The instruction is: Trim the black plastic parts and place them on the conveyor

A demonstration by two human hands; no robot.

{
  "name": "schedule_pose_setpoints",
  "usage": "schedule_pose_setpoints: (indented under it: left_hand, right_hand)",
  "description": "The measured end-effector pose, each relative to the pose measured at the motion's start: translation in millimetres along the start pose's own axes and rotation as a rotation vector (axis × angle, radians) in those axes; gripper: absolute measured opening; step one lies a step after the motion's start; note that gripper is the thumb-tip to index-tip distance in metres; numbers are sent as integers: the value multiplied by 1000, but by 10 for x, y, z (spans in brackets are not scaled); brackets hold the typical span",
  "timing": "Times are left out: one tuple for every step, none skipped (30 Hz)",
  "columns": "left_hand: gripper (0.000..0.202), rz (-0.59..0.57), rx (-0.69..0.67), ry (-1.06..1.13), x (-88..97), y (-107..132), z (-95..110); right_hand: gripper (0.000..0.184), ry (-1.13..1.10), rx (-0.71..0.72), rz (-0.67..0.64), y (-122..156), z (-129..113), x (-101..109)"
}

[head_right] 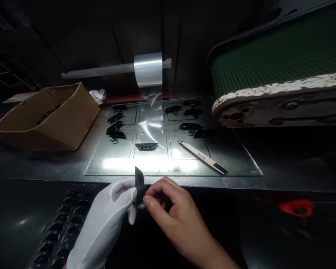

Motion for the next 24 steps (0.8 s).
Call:
schedule_pose_setpoints:
  left_hand:
    - [19, -5, 8, 13, -13, 14, -16]
    - [20, -10, 14, 32, -26, 27, -22]
    - [21, -20, 20, 54, -45, 40, -23]
    - [22, -31, 25, 78, -63, 53, -20]
    - [22, -39, 31, 99, -77, 66, -17]
    - [22, -45, 35, 118, -87, 78, -12]
    - [21, -54, 38, 133, -96, 89, -10]
    - [20, -63, 39, 145, -104, 99, -10]
    - [20, -72, 36, 157, -108, 108, -12]
    - [21, -83, 30, 175, -113, 115, -16]
    - [23, -91, 28, 197, -115, 122, -28]
    - [24, -97, 32, 223, -117, 130, -47]
    - [25, -99, 38, 253, -117, 138, -69]
    - [26, -97, 50, 283, -117, 146, -92]
    - [28, -102, 64, 314, -125, 156, -113]
    - [32, -110, 78, 345, -138, 166, -127]
    - [35, -116, 89, 366, -149, 175, -137]
    - [38, -118, 95, 367, -153, 182, -144]
    - [39, -121, 96, 343, -153, 188, -151]
    - [37, -119, 96, 292, -142, 192, -167]
    - [33, -105, 93, 221, -114, 191, -190]
    - [29, -79, 95, 137, -70, 189, -226]
    - [27, -49, 104, 53, -18, 186, -274]
    - [26, -14, 117, -19, 39, 183, -329]
  right_hand:
    - [19, -30, -22, -12, 7, 38, -7]
    - [21, -58, -41, -21, 15, 70, -12]
    - [23, -82, -53, -28, 22, 93, -17]
    - [24, -102, -63, -30, 27, 109, -19]
    - [24, -117, -67, -33, 31, 118, -23]
    - [25, -130, -68, -36, 34, 122, -27]
    - [25, -143, -71, -41, 36, 128, -35]
    - [25, -158, -74, -47, 38, 133, -44]
    - [25, -172, -76, -54, 41, 137, -55]
    - [25, -187, -76, -62, 43, 139, -67]
    - [25, -201, -74, -71, 45, 140, -80]
    - [25, -216, -71, -79, 47, 142, -93]
    - [24, -230, -69, -88, 47, 144, -106]
    - [24, -245, -71, -98, 48, 149, -121]
    - [24, -260, -77, -108, 47, 157, -137]
    - [24, -276, -84, -118, 48, 167, -151]
    - [24, -288, -92, -126, 49, 176, -165]
    - [23, -294, -98, -131, 51, 182, -175]
    - [23, -291, -100, -134, 55, 184, -182]
    - [23, -277, -99, -138, 61, 182, -190]
    - [23, -254, -93, -140, 69, 177, -197]
    - [22, -221, -86, -143, 77, 172, -205]
    - [21, -177, -73, -145, 85, 164, -212]
    - [20, -128, -59, -146, 93, 158, -219]
Point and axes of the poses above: each hand's wrist, its own y-axis away from the middle knuckle, its own x-axis out of the back of the hand, z = x × y, the point moved 10 cm from there along -y, towards the middle knuckle, and after that the axes turned 4 degrees about -x, right-handed, at the moved point
